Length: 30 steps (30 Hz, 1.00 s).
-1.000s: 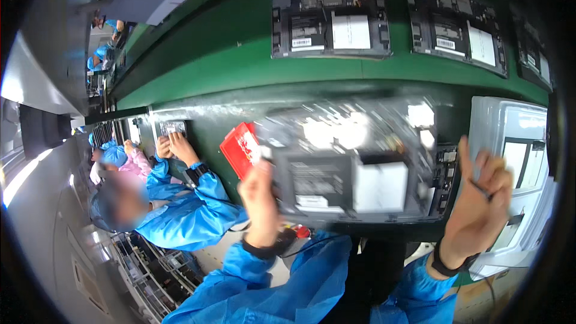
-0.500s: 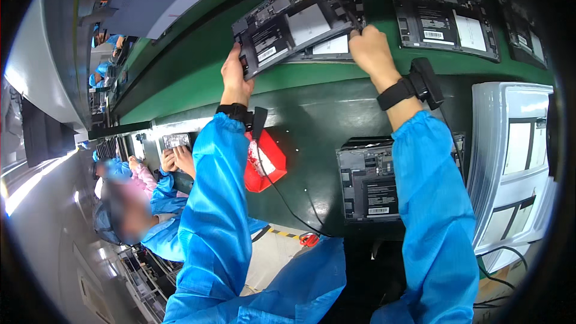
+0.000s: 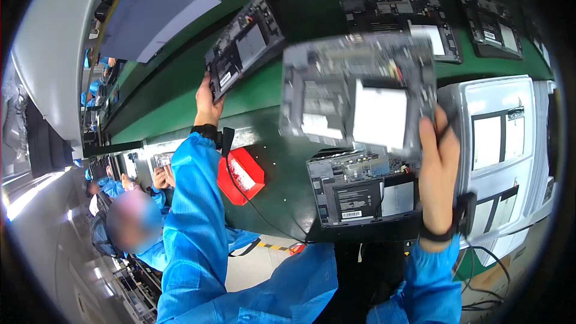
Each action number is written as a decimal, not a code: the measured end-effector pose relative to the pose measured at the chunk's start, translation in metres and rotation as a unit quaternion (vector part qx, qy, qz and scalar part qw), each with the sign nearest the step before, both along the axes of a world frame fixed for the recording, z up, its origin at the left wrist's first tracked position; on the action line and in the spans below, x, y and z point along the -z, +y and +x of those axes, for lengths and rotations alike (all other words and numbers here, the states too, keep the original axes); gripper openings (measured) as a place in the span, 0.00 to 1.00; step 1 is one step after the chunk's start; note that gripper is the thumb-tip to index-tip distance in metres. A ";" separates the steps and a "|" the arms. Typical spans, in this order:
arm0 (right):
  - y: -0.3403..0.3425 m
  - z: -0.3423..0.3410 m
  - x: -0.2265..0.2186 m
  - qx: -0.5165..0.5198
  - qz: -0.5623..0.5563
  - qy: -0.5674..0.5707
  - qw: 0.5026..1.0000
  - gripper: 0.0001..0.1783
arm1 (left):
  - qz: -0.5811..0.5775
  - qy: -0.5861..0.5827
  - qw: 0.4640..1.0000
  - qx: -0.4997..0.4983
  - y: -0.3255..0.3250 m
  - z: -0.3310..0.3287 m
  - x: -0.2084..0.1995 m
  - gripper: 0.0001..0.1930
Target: The worker labels components and uses a probe to check or connect wires on internal electronic assemblies.
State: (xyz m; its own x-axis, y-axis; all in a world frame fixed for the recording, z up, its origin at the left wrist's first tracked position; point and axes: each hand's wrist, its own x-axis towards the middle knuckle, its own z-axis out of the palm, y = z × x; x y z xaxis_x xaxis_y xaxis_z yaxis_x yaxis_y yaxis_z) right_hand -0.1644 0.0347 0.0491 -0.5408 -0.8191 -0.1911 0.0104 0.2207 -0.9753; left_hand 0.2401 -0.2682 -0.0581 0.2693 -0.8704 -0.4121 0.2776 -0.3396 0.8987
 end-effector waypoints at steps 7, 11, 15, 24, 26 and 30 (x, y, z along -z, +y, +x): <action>0.139 0.003 0.012 0.041 0.123 -0.094 0.987 0.26 | -0.076 -0.262 0.960 0.056 -0.038 -0.005 0.030 0.14; 0.154 -0.007 0.027 0.029 0.134 -0.133 0.982 0.25 | -0.230 -0.584 0.736 0.254 0.012 -0.146 -0.018 0.16; 0.155 -0.007 0.035 -0.028 0.143 0.154 0.977 0.21 | -0.036 -0.361 0.812 0.457 0.051 -0.300 -0.022 0.37; 0.177 -0.015 0.006 -0.059 -0.050 0.129 0.989 0.39 | 0.127 -0.155 0.865 0.460 0.050 -0.355 -0.050 0.24; 0.182 -0.013 0.006 -0.044 -0.054 0.067 0.995 0.40 | 0.121 -0.047 0.887 0.443 0.046 -0.338 -0.047 0.21; 0.177 -0.009 0.006 0.018 -0.210 0.026 0.977 0.34 | 0.116 0.014 0.908 0.403 0.094 -0.282 -0.127 0.15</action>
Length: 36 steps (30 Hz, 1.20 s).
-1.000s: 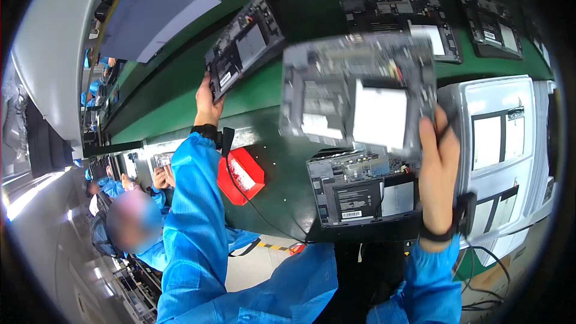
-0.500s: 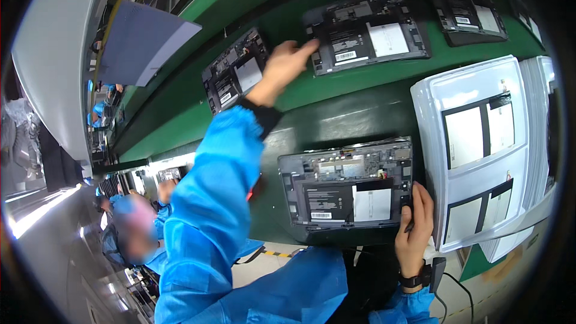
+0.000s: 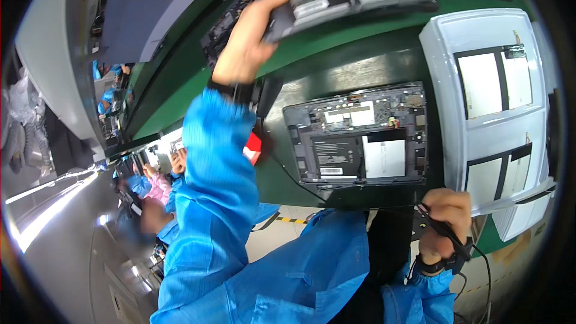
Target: The worker labels components and uses a probe to check or connect wires on internal electronic assemblies.
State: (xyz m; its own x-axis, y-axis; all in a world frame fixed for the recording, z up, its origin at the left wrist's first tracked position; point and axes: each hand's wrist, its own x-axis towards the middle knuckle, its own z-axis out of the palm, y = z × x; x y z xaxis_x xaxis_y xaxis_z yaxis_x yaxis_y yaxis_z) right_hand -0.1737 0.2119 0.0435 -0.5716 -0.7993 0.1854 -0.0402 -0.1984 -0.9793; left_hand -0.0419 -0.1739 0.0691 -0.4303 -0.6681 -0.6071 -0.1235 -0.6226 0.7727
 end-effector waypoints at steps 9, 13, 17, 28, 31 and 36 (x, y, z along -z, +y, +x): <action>-0.012 0.029 -0.017 0.038 -0.071 -0.052 0.995 0.21 | -0.102 -0.193 0.976 0.001 0.201 0.110 -0.011 0.22; -0.021 0.034 -0.012 0.075 0.046 -0.028 0.996 0.18 | -0.237 -0.375 0.887 0.125 0.212 0.121 -0.001 0.38; -0.040 0.026 -0.001 0.059 0.050 -0.017 0.997 0.10 | -0.597 -0.336 0.695 0.219 0.159 0.082 -0.003 0.45; -0.079 0.029 0.021 -0.014 0.125 -0.010 0.992 0.14 | -0.427 -0.261 0.753 0.427 0.148 0.057 0.029 0.41; -0.082 0.030 0.027 -0.010 0.137 -0.018 0.990 0.13 | -0.544 -0.208 0.745 0.325 0.162 0.053 0.029 0.29; -0.086 0.026 0.024 0.003 0.158 -0.021 0.987 0.15 | -0.602 -0.200 0.692 0.344 0.165 0.042 0.028 0.13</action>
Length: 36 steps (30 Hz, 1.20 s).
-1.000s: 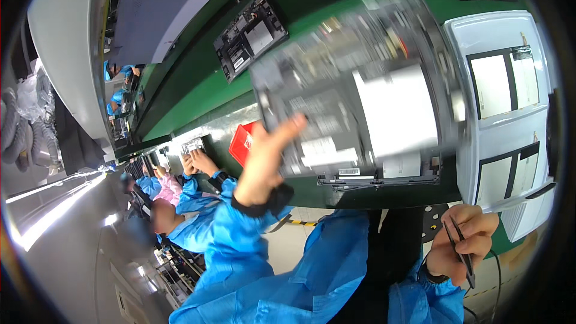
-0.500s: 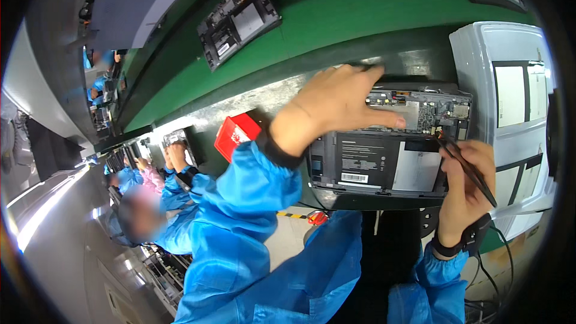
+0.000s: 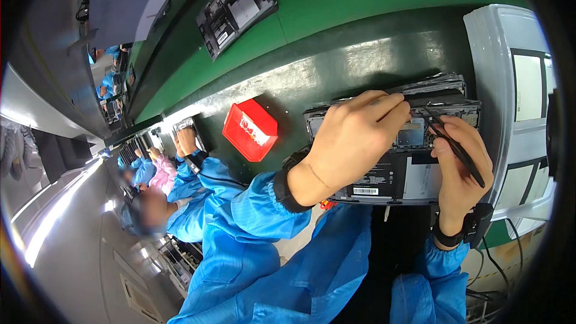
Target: The worker labels components and uses a probe to check or connect wires on internal electronic assemblies.
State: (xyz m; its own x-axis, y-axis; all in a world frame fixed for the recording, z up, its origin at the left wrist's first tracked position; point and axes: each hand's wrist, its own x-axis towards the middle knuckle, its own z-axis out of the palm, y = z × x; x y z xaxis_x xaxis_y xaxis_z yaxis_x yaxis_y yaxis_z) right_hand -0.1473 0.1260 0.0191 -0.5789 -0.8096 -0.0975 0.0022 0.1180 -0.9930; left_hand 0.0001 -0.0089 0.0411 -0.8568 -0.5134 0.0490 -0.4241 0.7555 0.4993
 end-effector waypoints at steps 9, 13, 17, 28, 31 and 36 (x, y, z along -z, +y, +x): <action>-0.003 0.019 0.009 0.002 -0.017 0.033 0.999 0.13 | 0.093 0.106 0.985 -0.103 0.014 0.018 0.014 0.10; -0.003 0.019 0.014 0.013 -0.021 0.037 0.999 0.12 | 0.085 0.133 0.983 -0.099 0.013 0.017 0.022 0.10; -0.005 0.019 0.016 0.011 -0.022 0.053 0.998 0.12 | 0.053 0.139 0.984 -0.103 0.018 0.017 0.030 0.11; -0.011 0.018 0.012 -0.005 0.008 0.071 0.997 0.11 | -0.010 0.194 0.976 -0.102 0.018 0.015 0.040 0.11; -0.010 0.020 0.012 -0.014 0.007 0.075 0.997 0.11 | -0.019 0.195 0.975 -0.101 0.019 0.018 0.042 0.11; -0.011 0.020 0.013 -0.017 0.006 0.065 0.998 0.12 | -0.014 0.197 0.974 -0.107 0.018 0.016 0.041 0.11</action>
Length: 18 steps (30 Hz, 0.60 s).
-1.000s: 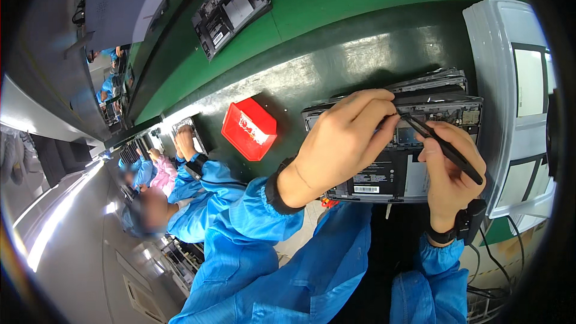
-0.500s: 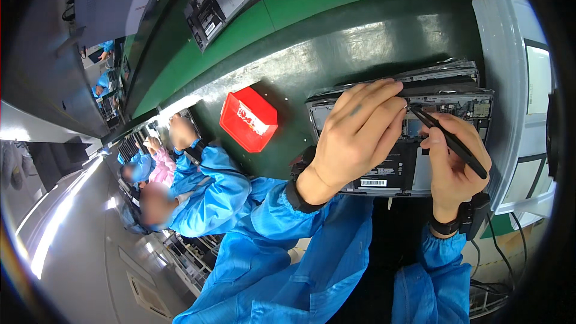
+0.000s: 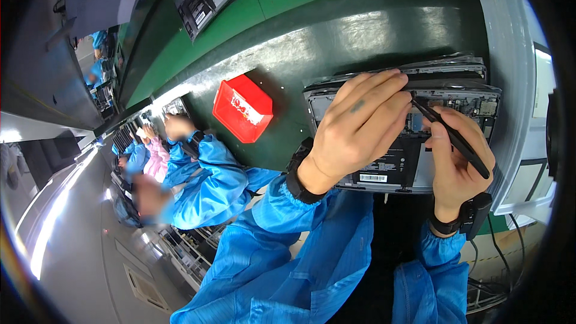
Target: The worker labels components and uses a probe to check or connect wires on internal electronic assemblies.
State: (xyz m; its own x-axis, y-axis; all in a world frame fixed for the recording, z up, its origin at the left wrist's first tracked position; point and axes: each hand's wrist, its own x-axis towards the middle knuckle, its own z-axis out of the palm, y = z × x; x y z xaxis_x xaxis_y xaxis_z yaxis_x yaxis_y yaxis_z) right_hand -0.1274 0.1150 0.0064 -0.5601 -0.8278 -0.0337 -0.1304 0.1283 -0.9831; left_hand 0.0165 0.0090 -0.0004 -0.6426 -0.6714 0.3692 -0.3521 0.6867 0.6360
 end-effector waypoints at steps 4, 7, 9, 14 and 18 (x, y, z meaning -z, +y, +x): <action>-0.001 0.000 0.001 -0.012 0.003 0.001 1.000 0.12 | -0.002 0.003 1.000 -0.007 0.000 0.002 0.002 0.11; -0.003 0.003 0.005 -0.008 0.002 0.000 1.000 0.12 | 0.008 0.007 1.000 -0.006 -0.002 0.004 0.006 0.11; -0.009 0.003 0.003 -0.002 0.016 0.006 1.000 0.12 | 0.007 0.005 1.000 -0.005 -0.008 0.004 0.007 0.11; -0.011 0.002 0.001 -0.007 0.022 -0.001 1.000 0.12 | 0.007 0.002 1.000 -0.005 -0.009 0.004 0.005 0.11; -0.009 0.002 -0.002 -0.016 0.021 0.000 1.000 0.11 | 0.008 0.000 1.000 0.001 -0.006 0.005 0.003 0.11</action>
